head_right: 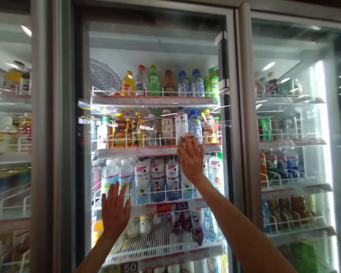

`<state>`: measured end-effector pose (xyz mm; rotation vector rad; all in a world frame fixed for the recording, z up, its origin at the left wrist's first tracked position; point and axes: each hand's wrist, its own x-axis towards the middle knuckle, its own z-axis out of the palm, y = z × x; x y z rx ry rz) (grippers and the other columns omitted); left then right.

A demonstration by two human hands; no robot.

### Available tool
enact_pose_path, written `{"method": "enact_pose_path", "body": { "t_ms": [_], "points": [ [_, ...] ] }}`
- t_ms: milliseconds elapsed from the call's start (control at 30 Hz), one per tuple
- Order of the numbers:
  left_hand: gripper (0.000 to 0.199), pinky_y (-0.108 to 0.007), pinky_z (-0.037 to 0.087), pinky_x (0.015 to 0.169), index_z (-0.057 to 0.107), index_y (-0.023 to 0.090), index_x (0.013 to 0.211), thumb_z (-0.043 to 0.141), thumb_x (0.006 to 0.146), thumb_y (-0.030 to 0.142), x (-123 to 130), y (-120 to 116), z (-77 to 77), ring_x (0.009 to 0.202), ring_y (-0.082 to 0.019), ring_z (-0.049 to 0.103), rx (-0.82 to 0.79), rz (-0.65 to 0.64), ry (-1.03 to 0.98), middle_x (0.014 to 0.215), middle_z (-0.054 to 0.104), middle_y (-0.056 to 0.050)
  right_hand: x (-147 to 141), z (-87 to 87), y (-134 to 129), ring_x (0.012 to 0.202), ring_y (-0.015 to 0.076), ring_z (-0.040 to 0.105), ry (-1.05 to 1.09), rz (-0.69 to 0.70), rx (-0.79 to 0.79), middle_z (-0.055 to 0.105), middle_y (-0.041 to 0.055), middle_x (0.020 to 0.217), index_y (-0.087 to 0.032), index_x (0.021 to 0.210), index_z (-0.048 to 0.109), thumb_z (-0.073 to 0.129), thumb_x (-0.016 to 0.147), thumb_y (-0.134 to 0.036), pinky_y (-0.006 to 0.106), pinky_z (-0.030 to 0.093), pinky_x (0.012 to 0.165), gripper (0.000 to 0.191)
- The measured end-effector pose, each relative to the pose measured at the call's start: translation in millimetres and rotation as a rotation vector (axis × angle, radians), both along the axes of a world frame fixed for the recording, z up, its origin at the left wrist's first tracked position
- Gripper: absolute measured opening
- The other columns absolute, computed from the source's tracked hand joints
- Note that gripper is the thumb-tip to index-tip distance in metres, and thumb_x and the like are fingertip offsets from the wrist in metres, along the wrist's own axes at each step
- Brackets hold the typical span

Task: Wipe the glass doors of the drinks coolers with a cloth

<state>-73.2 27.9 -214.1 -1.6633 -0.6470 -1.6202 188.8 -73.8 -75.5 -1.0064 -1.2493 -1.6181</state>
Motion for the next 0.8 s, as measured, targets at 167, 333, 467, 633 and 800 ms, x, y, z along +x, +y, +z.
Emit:
{"method": "enact_pose_path", "body": {
  "t_ms": [167,333,467,633,800],
  "points": [
    [0.063,-0.045,0.013,0.112,0.019,0.021,0.142,0.045,0.085,0.018,1,0,-0.4,0.137,-0.023,0.018,0.005,0.002,-0.006,0.149,0.019,-0.007,22,-0.6,-9,0.133,0.0227,0.030,0.000,-0.030,-0.034,0.040,0.0039,0.141,-0.026,0.117,0.057,0.045,0.084,-0.021,0.049,0.021,0.107,0.035],
    [0.064,-0.046,0.013,0.113,0.018,0.021,0.142,0.044,0.084,0.018,3,-1,-1.1,0.137,-0.024,0.017,-0.013,-0.003,-0.013,0.149,0.019,-0.008,74,36.9,-19,0.128,0.0299,0.037,0.336,-0.003,0.269,0.042,0.0124,0.138,-0.020,0.116,0.059,0.044,0.083,-0.023,0.053,0.031,0.097,0.036],
    [0.063,-0.045,0.012,0.113,0.018,0.021,0.142,0.044,0.084,0.018,2,-2,0.0,0.137,-0.023,0.017,-0.008,-0.006,-0.012,0.149,0.018,-0.007,19,42.3,2,0.132,0.0283,0.031,0.186,0.046,0.177,0.041,0.0080,0.139,-0.024,0.119,0.056,0.044,0.082,-0.022,0.052,0.029,0.101,0.039],
    [0.063,-0.044,0.011,0.113,0.019,0.020,0.142,0.044,0.084,0.018,0,0,-0.6,0.137,-0.023,0.017,-0.006,-0.001,0.008,0.150,0.017,-0.007,-51,10.8,18,0.135,0.0218,0.026,-0.195,-0.011,-0.172,0.045,0.0006,0.138,-0.029,0.118,0.055,0.046,0.082,-0.021,0.048,0.020,0.109,0.038],
    [0.064,-0.045,0.012,0.113,0.019,0.019,0.142,0.045,0.084,0.017,2,0,-1.9,0.137,-0.024,0.017,-0.012,0.006,0.001,0.149,0.018,-0.008,12,29.5,-3,0.130,0.0253,0.035,-0.050,-0.040,0.001,0.047,0.0061,0.136,-0.023,0.112,0.059,0.044,0.084,-0.021,0.050,0.027,0.104,0.032]
  ]
}}
